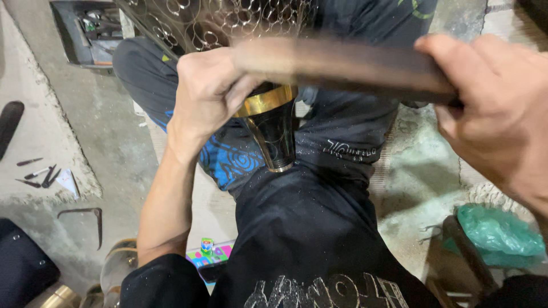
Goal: The person sits on the floor with a large engraved brass vessel held between their legs and repeatedly strikes a small punch held against the vessel's surface using a wooden mallet, repositioning the punch to work the pattern across the metal.
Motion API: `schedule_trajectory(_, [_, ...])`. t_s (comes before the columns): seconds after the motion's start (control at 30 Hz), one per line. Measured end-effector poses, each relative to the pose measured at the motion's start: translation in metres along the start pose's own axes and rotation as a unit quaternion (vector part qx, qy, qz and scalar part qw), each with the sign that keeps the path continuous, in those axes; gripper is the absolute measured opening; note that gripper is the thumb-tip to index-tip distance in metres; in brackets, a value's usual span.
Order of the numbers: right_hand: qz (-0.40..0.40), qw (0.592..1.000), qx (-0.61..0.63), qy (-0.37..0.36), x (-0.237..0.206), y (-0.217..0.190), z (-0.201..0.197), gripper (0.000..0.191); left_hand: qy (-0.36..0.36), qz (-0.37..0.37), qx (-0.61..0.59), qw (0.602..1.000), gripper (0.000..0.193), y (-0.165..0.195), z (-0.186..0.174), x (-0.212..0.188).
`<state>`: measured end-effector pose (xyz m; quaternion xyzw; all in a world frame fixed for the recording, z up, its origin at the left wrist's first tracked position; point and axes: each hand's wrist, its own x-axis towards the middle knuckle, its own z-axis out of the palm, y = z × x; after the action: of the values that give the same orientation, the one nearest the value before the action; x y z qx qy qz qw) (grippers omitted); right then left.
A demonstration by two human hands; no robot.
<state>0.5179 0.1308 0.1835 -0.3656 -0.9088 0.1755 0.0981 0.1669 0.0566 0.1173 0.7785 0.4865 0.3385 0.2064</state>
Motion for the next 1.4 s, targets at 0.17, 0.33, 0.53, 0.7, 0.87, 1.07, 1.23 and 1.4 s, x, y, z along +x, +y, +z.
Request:
schedule_trajectory(0.17, [0.039, 0.998, 0.004, 0.040, -0.030, 0.004, 0.028, 0.034, -0.119, -0.014, -0.013, 0.993, 0.013, 0.009, -0.015, 0.029])
schedule_trajectory(0.33, [0.167, 0.980, 0.084, 0.076, -0.045, 0.008, 0.072, 0.025, -0.187, 0.001, -0.036, 0.982, 0.018, 0.011, -0.022, 0.053])
schedule_trajectory(0.53, [0.198, 0.953, 0.171, 0.151, -0.074, -0.007, 0.118, 0.028, -0.237, 0.056, -0.041, 0.969, 0.018, 0.010, -0.021, 0.073])
schedule_trajectory(0.7, [0.220, 0.942, 0.160, 0.195, -0.093, -0.018, 0.151, 0.031, -0.306, 0.046, -0.030, 0.950, 0.020, 0.013, -0.019, 0.090])
schedule_trajectory(0.87, [0.304, 0.916, 0.216, 0.147, -0.101, -0.027, 0.170, 0.034, -0.337, 0.051, -0.031, 0.940, 0.033, 0.012, -0.016, 0.097])
schedule_trajectory(1.07, [0.282, 0.911, 0.251, 0.168, -0.096, -0.034, 0.166, 0.037, -0.308, 0.058, -0.045, 0.948, 0.030, 0.006, -0.031, 0.093])
schedule_trajectory(1.23, [0.351, 0.894, 0.268, 0.078, -0.065, -0.029, 0.150, 0.053, 0.046, -0.063, -0.088, 0.993, 0.009, -0.015, -0.083, 0.043])
schedule_trajectory(1.4, [0.388, 0.894, 0.206, -0.083, -0.012, -0.038, 0.120, 0.067, 0.350, -0.171, -0.159, 0.907, 0.015, -0.061, -0.083, -0.010])
